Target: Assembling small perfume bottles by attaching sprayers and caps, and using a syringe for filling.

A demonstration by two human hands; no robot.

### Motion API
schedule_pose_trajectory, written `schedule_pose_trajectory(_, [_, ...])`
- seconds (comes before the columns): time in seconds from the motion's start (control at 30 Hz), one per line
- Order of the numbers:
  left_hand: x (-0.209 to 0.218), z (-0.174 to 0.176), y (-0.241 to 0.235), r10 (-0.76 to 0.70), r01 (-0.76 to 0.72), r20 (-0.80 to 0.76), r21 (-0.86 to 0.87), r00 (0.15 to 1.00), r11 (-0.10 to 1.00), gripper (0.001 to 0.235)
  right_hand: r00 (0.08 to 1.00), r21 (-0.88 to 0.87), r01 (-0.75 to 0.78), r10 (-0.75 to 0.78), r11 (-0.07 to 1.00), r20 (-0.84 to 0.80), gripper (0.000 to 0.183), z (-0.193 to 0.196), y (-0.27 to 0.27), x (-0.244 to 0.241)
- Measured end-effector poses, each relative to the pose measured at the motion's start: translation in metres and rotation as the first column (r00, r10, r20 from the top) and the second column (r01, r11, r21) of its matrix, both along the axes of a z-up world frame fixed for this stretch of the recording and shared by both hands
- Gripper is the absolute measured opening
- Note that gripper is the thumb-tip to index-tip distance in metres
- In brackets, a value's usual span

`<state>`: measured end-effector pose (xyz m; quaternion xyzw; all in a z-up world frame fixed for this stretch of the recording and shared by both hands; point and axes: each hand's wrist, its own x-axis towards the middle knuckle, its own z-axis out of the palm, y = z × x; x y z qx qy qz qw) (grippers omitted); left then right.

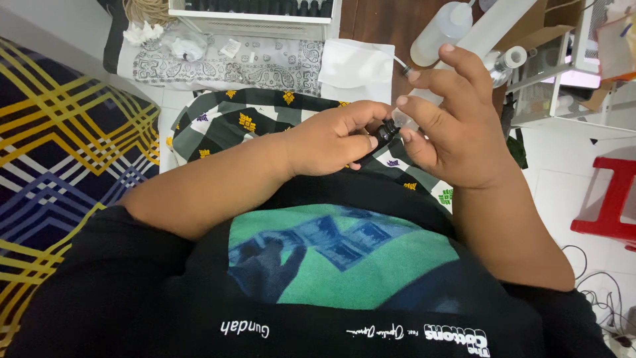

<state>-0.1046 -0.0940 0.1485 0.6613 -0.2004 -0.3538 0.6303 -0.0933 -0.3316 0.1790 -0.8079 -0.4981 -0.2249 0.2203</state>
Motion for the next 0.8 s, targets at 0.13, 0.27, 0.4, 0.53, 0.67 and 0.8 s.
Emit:
schedule_pose_trajectory(0.13, [0.0,-0.008,-0.001,0.002,-0.002,0.004,-0.063,1.0,0.998,0.034,1.0,-0.007,0.002,-0.002,1.0,0.011,0.034,0.0,0.001,0.0])
schedule_pose_trajectory(0.27, [0.001,-0.003,-0.001,0.008,-0.008,0.006,0.014,1.0,1.0,0.033,1.0,-0.011,0.007,-0.007,1.0,0.011,0.035,0.0,0.001,0.0])
schedule_pose_trajectory(0.4, [0.001,0.003,0.001,0.008,-0.004,-0.061,0.067,0.998,0.998,0.042,0.999,-0.017,0.001,0.0,1.0,0.052,0.033,-0.002,0.003,0.001])
schedule_pose_trajectory(0.53, [0.002,-0.01,0.0,0.009,-0.009,-0.045,0.013,0.999,1.0,0.047,0.996,-0.042,0.003,0.001,0.999,0.089,0.032,-0.001,0.003,0.002])
schedule_pose_trajectory(0.67, [0.005,-0.022,-0.001,-0.002,0.001,0.059,0.019,0.998,1.0,0.044,0.994,-0.055,-0.004,0.009,0.998,0.108,0.03,-0.002,0.004,0.002])
schedule_pose_trajectory(0.8, [0.006,-0.025,0.001,0.012,-0.012,-0.018,0.028,1.0,1.0,0.05,0.987,-0.063,-0.001,0.011,0.998,0.161,0.032,-0.002,0.007,0.003])
